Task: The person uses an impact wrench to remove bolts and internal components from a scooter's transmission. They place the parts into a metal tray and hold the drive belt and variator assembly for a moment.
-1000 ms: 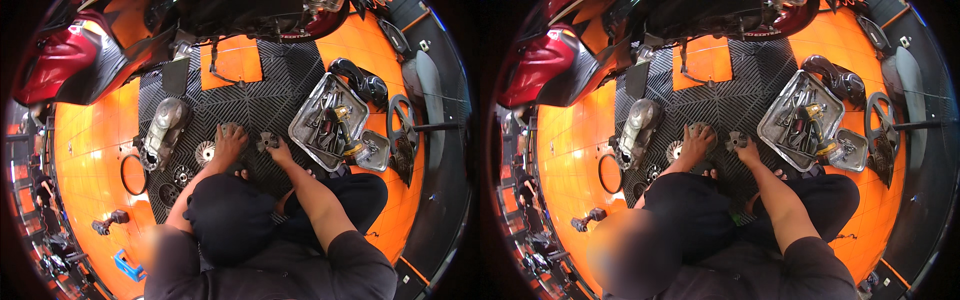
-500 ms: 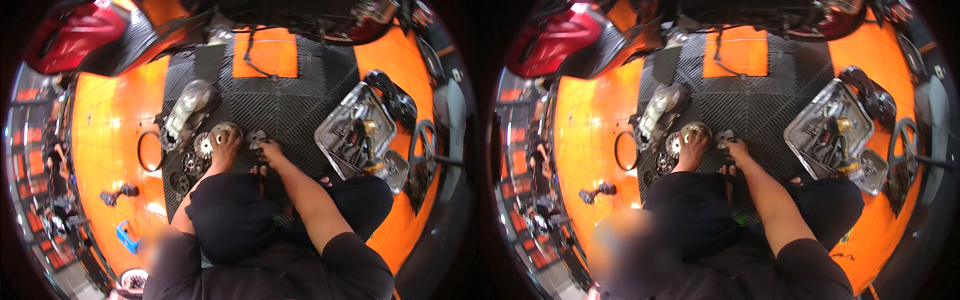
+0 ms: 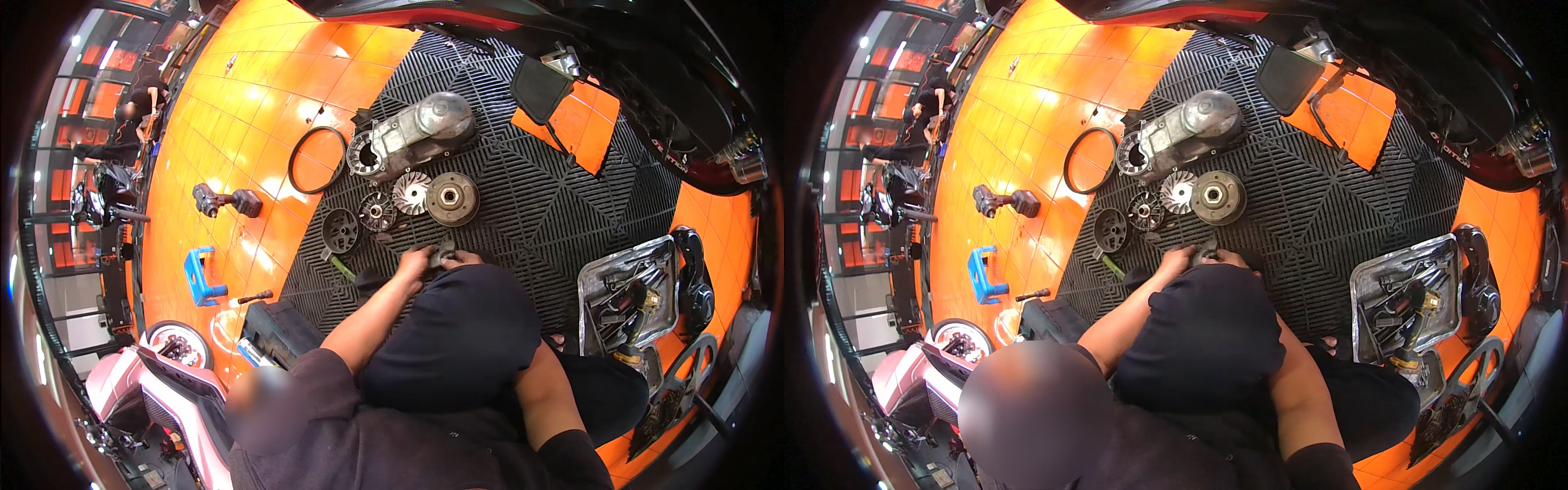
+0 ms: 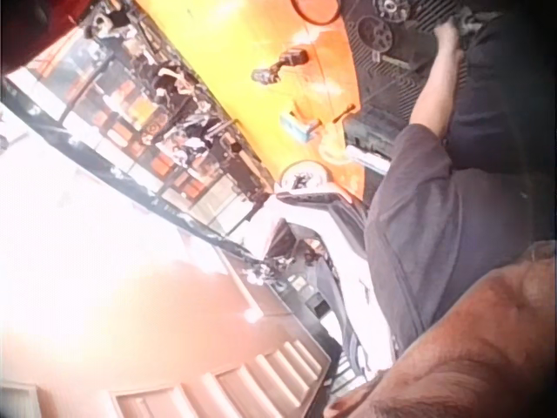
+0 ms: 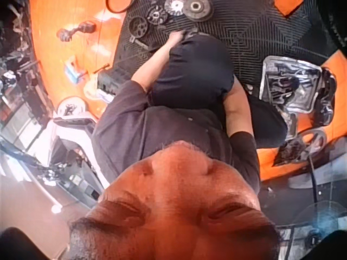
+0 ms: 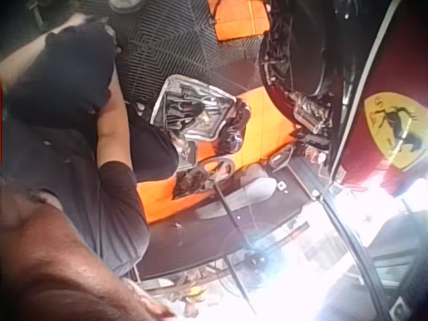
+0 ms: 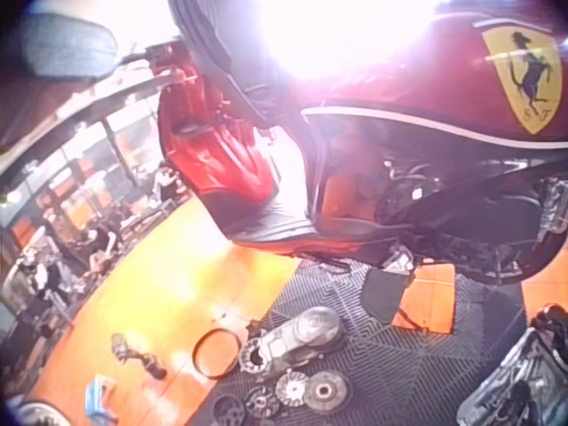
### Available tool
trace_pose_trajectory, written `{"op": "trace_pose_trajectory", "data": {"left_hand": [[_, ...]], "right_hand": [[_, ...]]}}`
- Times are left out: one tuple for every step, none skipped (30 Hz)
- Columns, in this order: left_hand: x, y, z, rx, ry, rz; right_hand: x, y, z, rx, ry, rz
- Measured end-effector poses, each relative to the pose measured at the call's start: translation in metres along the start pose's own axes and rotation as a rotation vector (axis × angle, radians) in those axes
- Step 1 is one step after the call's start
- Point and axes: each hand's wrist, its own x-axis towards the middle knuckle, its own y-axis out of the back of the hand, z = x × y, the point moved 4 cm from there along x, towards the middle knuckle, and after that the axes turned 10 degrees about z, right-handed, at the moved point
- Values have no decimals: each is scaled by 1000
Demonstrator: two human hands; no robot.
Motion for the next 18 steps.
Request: {"op": "trace_pose_trajectory", "data": {"left_hand": [[-3,5,3,-79,82,-10],[23,36,-9,-170,148,23],[38,56,-6,-118,48,78],[35,53,8,-29,-21,100],[44,64,13,-62,-41,171],[50,64,19,-255,-97,158],[51,63,26,-236,-168,138],[56,74,28,-208,-192,124],[64,88,27,-146,-224,135],[48,91,32,176,-298,215],[38,86,35,216,-354,263],[30,89,31,237,-373,277],[92,143,16,153,-531,216],[78,125,-3,521,-594,477],[78,133,-11,614,-799,472],[89,142,-26,710,-930,413],[99,154,-39,796,-1066,361],[89,149,-61,810,-935,271]], "right_hand": [[0,1,10,1,16,51],[0,-9,9,-21,64,60],[3,-12,13,-42,102,91],[14,5,26,-83,141,149],[22,18,34,-123,194,189],[28,35,46,-159,236,241],[29,57,63,-195,259,315],[14,71,65,-197,202,368],[-4,84,62,-201,146,419],[-28,95,44,-161,3,472],[-40,108,45,-175,5,502],[-47,120,48,-191,15,523],[-46,120,38,-168,55,562],[-49,141,61,-152,19,655],[-59,149,59,-99,15,671],[-71,156,49,-46,24,679],[-84,161,39,6,41,675],[-101,171,36,-37,83,659]]}}
